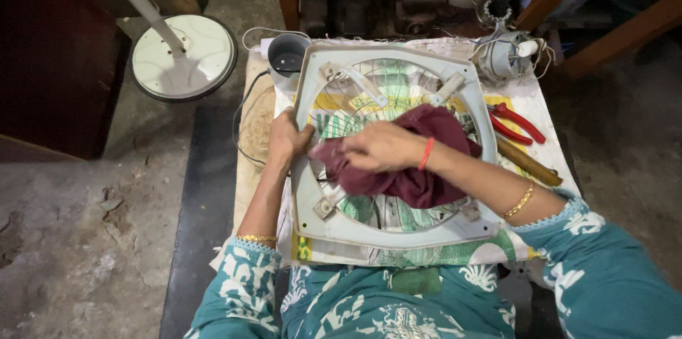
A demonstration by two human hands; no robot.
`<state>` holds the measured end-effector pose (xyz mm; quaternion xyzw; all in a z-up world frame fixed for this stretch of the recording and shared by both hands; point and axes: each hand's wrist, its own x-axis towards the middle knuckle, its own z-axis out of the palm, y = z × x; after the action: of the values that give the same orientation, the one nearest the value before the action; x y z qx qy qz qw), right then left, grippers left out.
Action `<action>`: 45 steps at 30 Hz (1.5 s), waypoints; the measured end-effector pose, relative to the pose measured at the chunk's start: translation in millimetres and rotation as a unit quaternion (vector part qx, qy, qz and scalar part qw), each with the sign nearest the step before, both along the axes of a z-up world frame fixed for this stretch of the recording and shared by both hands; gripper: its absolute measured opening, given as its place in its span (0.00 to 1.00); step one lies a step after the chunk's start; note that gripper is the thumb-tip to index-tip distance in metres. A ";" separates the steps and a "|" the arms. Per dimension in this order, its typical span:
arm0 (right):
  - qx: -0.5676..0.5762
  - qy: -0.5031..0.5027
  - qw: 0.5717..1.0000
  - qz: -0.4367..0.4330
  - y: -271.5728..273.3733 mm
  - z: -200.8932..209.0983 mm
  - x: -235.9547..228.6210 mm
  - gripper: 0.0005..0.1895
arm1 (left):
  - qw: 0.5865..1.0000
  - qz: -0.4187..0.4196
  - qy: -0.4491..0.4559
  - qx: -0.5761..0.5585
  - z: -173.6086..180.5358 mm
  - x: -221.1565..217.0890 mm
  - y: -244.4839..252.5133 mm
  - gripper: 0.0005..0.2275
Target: The person wipes the fan cage and blades with a maroon cloth, then removes the fan blades and wipes the motor housing. The person reattaches the fan blades to the motor shaft.
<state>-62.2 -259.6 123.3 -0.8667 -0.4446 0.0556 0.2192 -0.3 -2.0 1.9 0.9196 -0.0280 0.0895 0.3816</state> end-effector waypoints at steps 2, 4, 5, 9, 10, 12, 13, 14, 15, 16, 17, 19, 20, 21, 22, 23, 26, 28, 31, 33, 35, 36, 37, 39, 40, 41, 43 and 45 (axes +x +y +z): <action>0.022 0.002 0.999 -0.033 -17.5 5.5 12.8 0.15 | 1.000 0.001 -0.003 -0.015 0.4 -1.0 0.6 0.19; -0.003 0.007 0.996 -0.089 -36.9 23.8 23.9 0.16 | 1.000 0.007 0.002 -0.005 1.2 -1.8 0.9 0.19; -0.017 0.011 0.992 -0.121 -45.0 36.4 27.8 0.17 | 1.000 0.010 0.004 0.000 2.0 -1.8 -0.2 0.19; 0.077 0.058 0.990 -0.104 -29.0 67.9 12.4 0.19 | 1.000 0.012 0.018 -0.006 8.3 -2.2 -1.5 0.19; 0.100 0.061 0.990 -0.076 -11.9 66.0 1.4 0.20 | 1.000 0.013 0.021 -0.001 10.5 -2.6 -1.6 0.19; 0.027 -0.014 0.999 -0.014 21.4 57.3 -18.8 0.19 | 1.000 0.013 0.020 -0.005 14.5 -4.8 -2.8 0.19; -0.025 -0.037 0.999 0.017 34.8 50.8 -29.2 0.22 | 1.000 0.012 0.016 -0.013 15.7 -7.0 -2.9 0.19; -0.076 -0.060 0.994 0.046 44.6 45.0 -36.6 0.25 | 1.000 0.011 0.012 -0.021 16.2 -9.1 -2.1 0.19; -0.094 -0.039 0.993 0.067 52.4 40.2 -37.1 0.25 | 0.999 0.017 0.021 -0.017 16.5 -10.4 -1.3 0.19; -0.113 -0.018 0.990 0.086 56.5 36.4 -34.5 0.25 | 0.999 0.021 0.030 -0.013 16.9 -9.5 -1.8 0.19; -0.132 0.003 0.986 0.104 58.3 33.4 -30.4 0.25 | 0.999 0.025 0.039 -0.009 17.1 -8.8 -1.5 0.19; -0.175 0.102 0.969 0.143 56.9 31.0 -15.1 0.26 | 0.999 0.022 0.023 -0.012 16.0 -8.8 -2.1 0.19; -0.198 0.150 0.955 0.164 55.5 29.7 -7.5 0.26 | 1.000 0.023 0.014 -0.015 14.7 -8.9 -2.4 0.19; -0.203 0.158 0.949 0.184 54.4 27.9 -1.4 0.27 | 0.999 0.023 0.026 -0.013 13.3 -8.4 -3.6 0.19; -0.207 0.166 0.942 0.205 54.4 26.3 4.6 0.29 | 0.999 0.025 0.038 -0.009 13.1 -7.0 -2.8 0.19; -0.211 0.174 0.935 0.226 53.9 24.8 10.7 0.30 | 0.998 0.026 0.050 -0.005 13.4 -4.5 -2.9 0.19; -0.203 0.288 0.910 0.218 45.6 18.2 19.8 0.27 | 1.000 0.015 0.027 -0.002 11.2 -3.5 -1.5 0.19; -0.169 0.315 0.909 0.214 29.0 20.0 26.3 0.25 | 1.000 0.013 0.019 0.001 9.7 -4.9 -1.0 0.19; -0.224 0.228 0.931 0.176 -10.5 41.8 42.6 0.26 | 1.000 0.016 0.021 -0.015 8.9 -9.2 -0.5 0.19; -0.181 0.265 0.947 0.027 -47.1 69.7 40.6 0.30 | 0.999 0.019 0.022 -0.025 11.8 -7.5 -2.1 0.18; -0.030 0.176 0.984 0.008 -84.5 104.3 27.8 0.31 | 0.999 0.021 0.025 -0.022 12.8 -8.9 -3.6 0.18; 0.028 0.207 0.977 -0.047 -103.3 120.8 15.6 0.31 | 0.999 0.020 0.021 -0.020 13.1 -9.5 -3.7 0.18; 0.085 0.236 0.963 -0.102 -122.6 137.2 1.8 0.31 | 1.000 0.019 0.017 -0.018 13.6 -9.4 -4.5 0.18; 0.192 0.193 0.946 -0.174 -152.1 158.4 -29.0 0.29 | 1.000 0.015 0.010 -0.020 15.0 -11.6 -3.5 0.17; 0.277 0.168 0.926 -0.195 -155.9 157.9 -42.5 0.29 | 1.000 0.011 0.007 -0.027 15.6 -11.9 -3.1 0.17; 0.360 0.141 0.897 -0.213 -158.2 154.7 -59.6 0.29 | 0.999 0.007 0.003 -0.034 16.2 -12.2 -2.5 0.17; 0.339 0.123 0.840 -0.405 -148.8 136.6 -84.0 0.28 | 0.999 0.011 0.015 -0.030 17.9 -11.9 -3.2 0.17; -0.046 0.021 0.866 -0.497 -116.5 89.2 -93.2 0.39 | 1.000 0.013 0.014 -0.024 18.3 -11.0 -3.2 0.17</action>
<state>-155.4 -376.1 212.5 -0.9807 0.0530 -0.0218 0.1870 -11.3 -5.2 20.2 0.9117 -0.0084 0.0824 0.4024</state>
